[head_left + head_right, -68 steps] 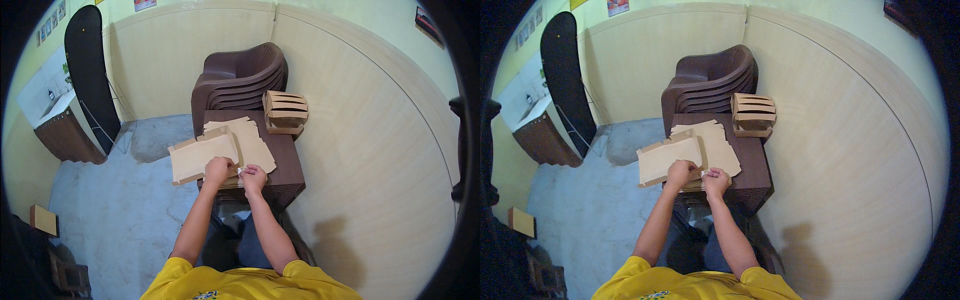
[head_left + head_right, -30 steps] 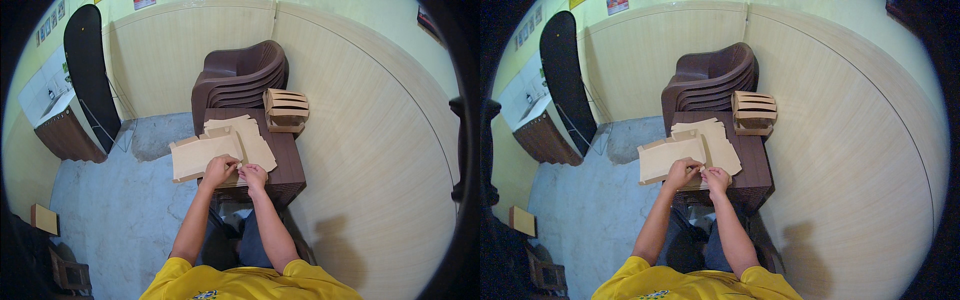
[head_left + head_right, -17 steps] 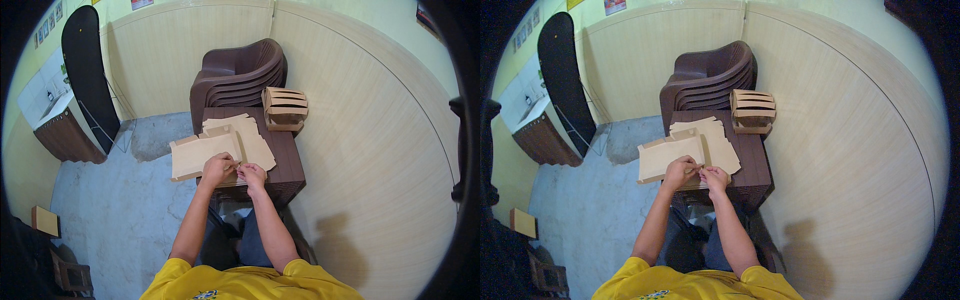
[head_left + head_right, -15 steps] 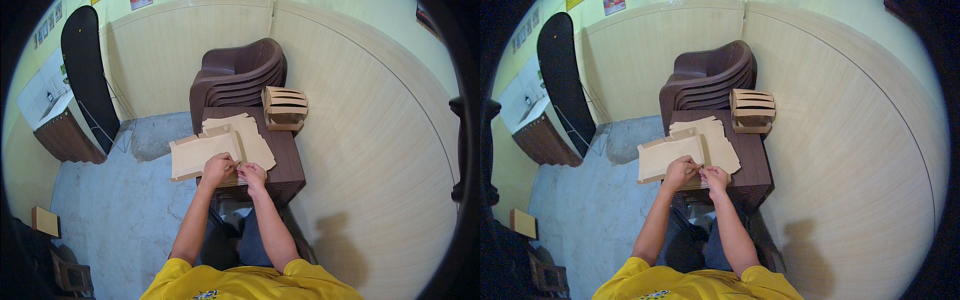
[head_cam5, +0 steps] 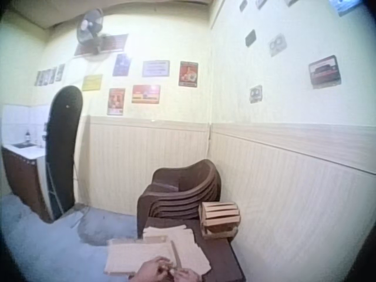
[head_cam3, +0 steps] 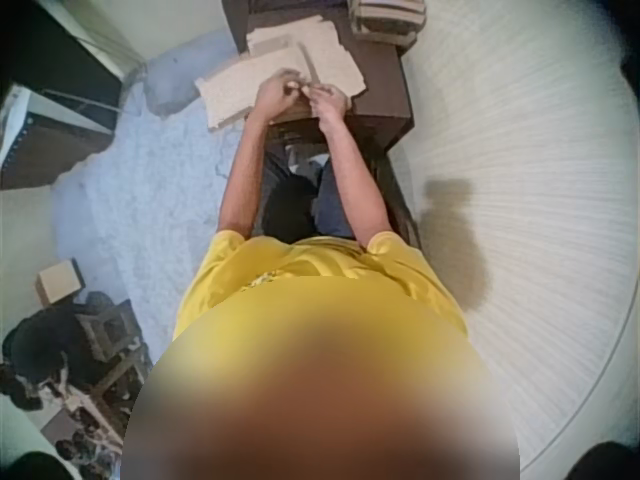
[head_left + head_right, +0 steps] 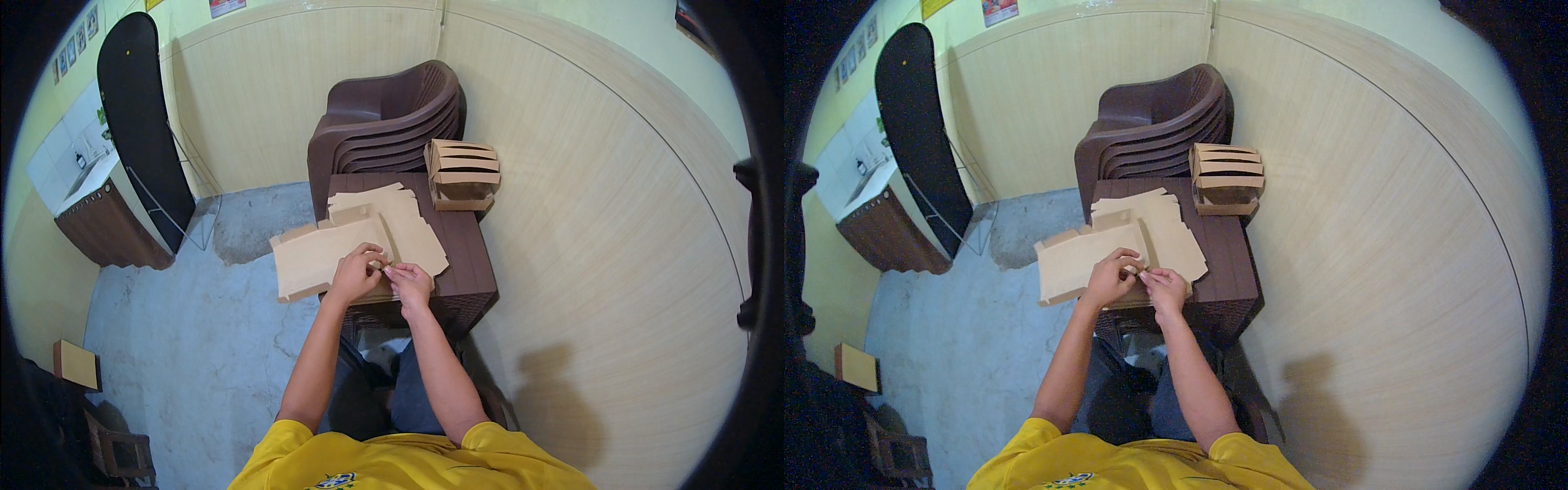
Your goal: The person assembles flat cardboard box blanks into finished boxes by folding and interlocking the flaps. The person handles each blank one at a time, folds the side and end flaps, and stacks the completed boxes on a small table.
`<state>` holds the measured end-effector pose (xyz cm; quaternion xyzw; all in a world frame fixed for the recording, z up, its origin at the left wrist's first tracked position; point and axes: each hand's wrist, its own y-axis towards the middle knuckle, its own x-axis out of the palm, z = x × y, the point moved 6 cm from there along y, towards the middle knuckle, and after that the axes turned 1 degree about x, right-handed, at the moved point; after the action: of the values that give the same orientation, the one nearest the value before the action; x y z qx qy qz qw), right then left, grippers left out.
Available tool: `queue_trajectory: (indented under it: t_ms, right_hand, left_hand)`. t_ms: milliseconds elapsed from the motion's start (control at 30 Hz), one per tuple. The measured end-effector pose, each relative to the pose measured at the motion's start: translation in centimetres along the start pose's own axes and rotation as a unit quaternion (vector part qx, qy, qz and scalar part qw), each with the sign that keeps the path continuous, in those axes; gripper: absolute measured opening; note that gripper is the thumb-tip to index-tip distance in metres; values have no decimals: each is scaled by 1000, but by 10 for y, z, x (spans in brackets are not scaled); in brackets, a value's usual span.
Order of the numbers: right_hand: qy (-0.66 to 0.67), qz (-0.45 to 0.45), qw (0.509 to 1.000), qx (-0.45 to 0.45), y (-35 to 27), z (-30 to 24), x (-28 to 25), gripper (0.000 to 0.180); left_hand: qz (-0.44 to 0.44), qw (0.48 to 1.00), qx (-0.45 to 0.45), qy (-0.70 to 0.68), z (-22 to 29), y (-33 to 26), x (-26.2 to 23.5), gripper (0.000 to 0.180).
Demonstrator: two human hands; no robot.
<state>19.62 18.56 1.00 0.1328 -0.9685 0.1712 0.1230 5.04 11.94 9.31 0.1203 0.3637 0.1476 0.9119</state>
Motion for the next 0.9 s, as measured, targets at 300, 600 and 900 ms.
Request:
queue_trajectory:
  t_ms: [300,600,900]
  right_hand:
    - [17,39,999,-18,4,0,-1,37]
    - [-97,34,991,-89,0,-8,0,37]
    - [-231,129,933,-243,-3,-66,-32,19]
  left_hand:
    - [-62,996,-52,-39,-3,0,4,34]
    - [-83,991,-75,-78,14,-12,4,57]
    - [229,971,9,67,40,-75,-52,50]
